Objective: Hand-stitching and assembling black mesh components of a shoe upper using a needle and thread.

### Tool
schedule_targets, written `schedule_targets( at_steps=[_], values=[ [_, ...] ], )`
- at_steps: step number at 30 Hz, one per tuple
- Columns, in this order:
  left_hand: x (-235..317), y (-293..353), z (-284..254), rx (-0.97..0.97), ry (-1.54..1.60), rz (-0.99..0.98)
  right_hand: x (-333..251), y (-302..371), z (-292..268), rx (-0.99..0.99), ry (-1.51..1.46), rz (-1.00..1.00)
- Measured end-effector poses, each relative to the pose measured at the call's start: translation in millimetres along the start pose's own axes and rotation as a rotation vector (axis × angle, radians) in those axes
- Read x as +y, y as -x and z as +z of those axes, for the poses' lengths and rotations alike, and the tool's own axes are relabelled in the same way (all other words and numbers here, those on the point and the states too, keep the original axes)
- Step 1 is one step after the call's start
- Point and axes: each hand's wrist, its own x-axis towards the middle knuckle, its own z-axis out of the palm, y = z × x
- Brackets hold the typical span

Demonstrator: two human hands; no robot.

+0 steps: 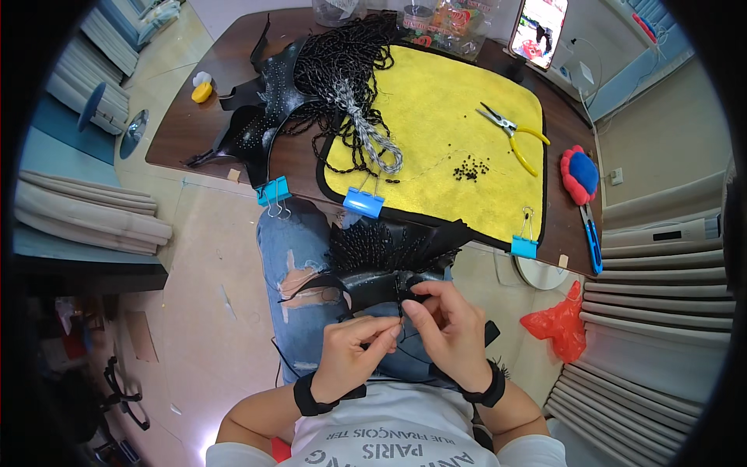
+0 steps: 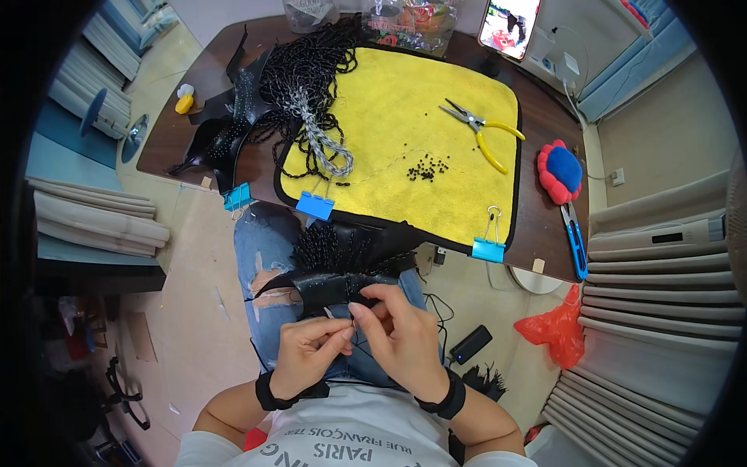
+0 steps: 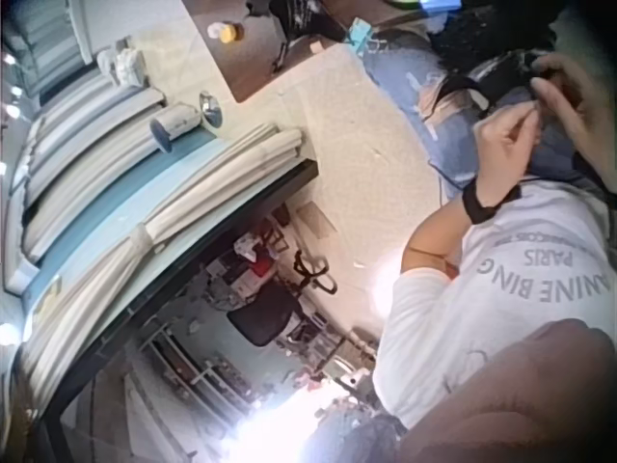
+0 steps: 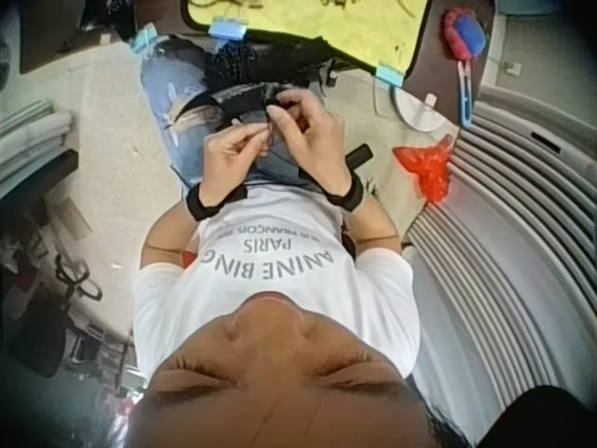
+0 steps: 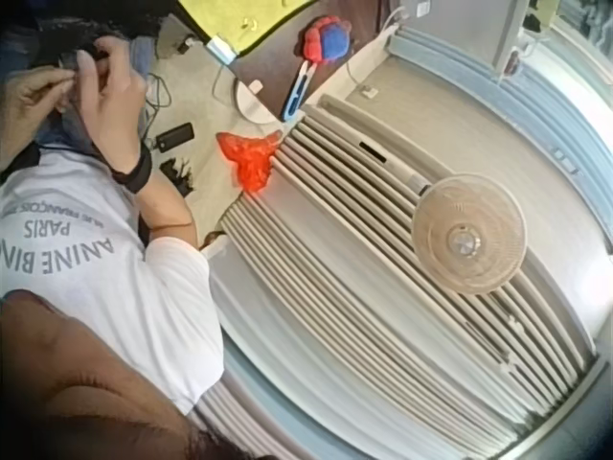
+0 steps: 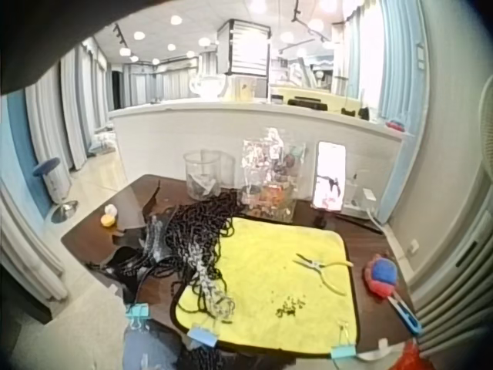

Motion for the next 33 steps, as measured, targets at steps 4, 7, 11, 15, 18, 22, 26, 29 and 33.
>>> schedule_targets(
  at_steps=[4, 7, 11, 15, 18, 22, 26, 29, 33],
  values=[
    [-3.1, -2.6, -1.9, 0.014, -0.125, 0.093, -8.0, -18.7, 1.7, -0.051, 0.192, -0.123],
    [-7.2, -5.8, -2.9, 0.035, -0.262, 0.217, -8.3, -25.3, 3.8, -0.049, 0.250, -0.162],
    [-12.6, -8.3, -3.5, 0.076, -0.421, 0.407, -3.7, -27.6, 5.3, -0.046, 0.309, -0.183],
    [-12.7, -9.0, -4.9, 0.089, -0.468, 0.457, -0.3, -27.3, 8.6, -0.039, 0.317, -0.156],
    [-10.1, -8.1, -5.6, 0.073, -0.558, 0.480, -1.1, -26.9, 9.8, -0.034, 0.312, -0.125],
    [-13.6, -9.0, -7.4, 0.082, -0.541, 0.522, -1.8, -26.8, 9.9, -0.046, 0.260, -0.056],
    [-11.0, -5.8, -4.1, 0.038, -0.132, 0.115, 0.5, -26.0, 6.2, -0.103, 0.085, 0.089],
    [-12.9, -7.4, -4.9, -0.008, 0.137, -0.121, 2.7, -26.4, 2.8, -0.154, -0.087, 0.228],
    [-12.7, -9.8, -6.7, -0.045, 0.256, -0.237, 0.4, -28.4, -1.4, -0.209, -0.264, 0.354]
  ],
)
